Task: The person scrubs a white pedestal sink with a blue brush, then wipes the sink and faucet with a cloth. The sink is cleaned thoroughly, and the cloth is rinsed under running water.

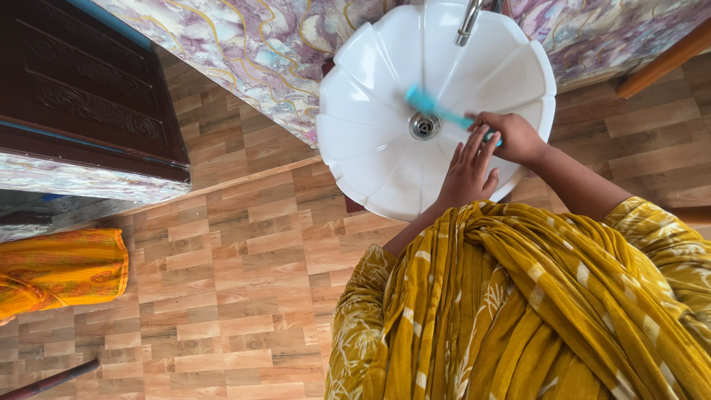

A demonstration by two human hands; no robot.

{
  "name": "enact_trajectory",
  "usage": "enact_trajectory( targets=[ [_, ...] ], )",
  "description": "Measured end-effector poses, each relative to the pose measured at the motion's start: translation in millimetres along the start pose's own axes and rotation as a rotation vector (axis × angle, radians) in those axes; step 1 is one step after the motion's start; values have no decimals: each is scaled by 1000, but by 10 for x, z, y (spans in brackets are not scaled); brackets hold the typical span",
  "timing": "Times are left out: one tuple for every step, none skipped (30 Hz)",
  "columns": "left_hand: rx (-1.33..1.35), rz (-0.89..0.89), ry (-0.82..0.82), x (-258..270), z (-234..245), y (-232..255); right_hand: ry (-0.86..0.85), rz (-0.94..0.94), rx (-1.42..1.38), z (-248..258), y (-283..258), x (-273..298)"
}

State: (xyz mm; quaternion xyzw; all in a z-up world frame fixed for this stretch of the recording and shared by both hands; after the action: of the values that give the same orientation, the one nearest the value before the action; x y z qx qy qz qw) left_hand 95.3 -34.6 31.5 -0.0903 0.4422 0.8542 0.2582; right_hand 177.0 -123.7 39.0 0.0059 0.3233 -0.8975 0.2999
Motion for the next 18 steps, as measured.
enact_trajectory(
  targets=[
    [4, 10, -8, -3, 15, -10, 57, 6, 135, 62, -28, -28],
    [8, 21, -15, 8, 32, -13, 114, 12, 269, 121, -64, -47],
    [13, 34, -21, 10, 45, -17, 171, 20, 403, 166, -103, -69],
    [-10, 34, -24, -11, 59, -19, 198, 13, 412, 187, -108, -111],
    [-33, 35, -30, -29, 76, -27, 227, 4, 419, 201, -107, -155],
    [-56, 36, -35, -44, 93, -39, 255, -5, 425, 213, -101, -191],
    [-61, 38, -15, -54, 131, -55, 176, -3, 281, 122, -77, -235],
    [-66, 40, 5, -65, 153, -68, 96, 0, 137, 29, -63, -265],
    [-70, 41, 21, -59, 172, -84, 17, 0, -9, -73, -67, -279],
    [-68, 40, 8, -21, 168, -90, 61, 15, 125, -56, -103, -268],
    [-69, 33, 0, -4, 173, -92, 110, 35, 263, 1, -144, -273],
    [-70, 26, -8, -3, 175, -100, 159, 54, 401, 57, -194, -302],
    [-67, 32, 2, 2, 174, -107, 198, 57, 424, 95, -235, -339],
    [-64, 37, 12, 1, 166, -116, 237, 60, 446, 128, -280, -389],
    [-58, 43, 22, 15, 150, -121, 274, 61, 470, 161, -325, -408],
    [-54, 27, 51, 43, 172, -117, 217, 37, 438, 110, -341, -421],
    [-48, 7, 82, 49, 207, -114, 161, 16, 410, 67, -367, -419],
    [-43, -13, 114, 55, 244, -104, 105, -6, 382, 21, -397, -407]
  ],
)
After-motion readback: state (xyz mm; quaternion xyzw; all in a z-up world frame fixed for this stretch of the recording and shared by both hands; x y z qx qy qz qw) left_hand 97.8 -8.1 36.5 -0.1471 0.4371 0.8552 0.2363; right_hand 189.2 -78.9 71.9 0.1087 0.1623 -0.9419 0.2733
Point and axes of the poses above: each hand's wrist, its own x-axis away from the middle knuckle, its own z-axis out of the back of the hand, y = z × x, the point moved 9 cm from there along -x, towards the middle knuckle, and after that the axes turned 9 degrees about x, right-handed, at the moved point
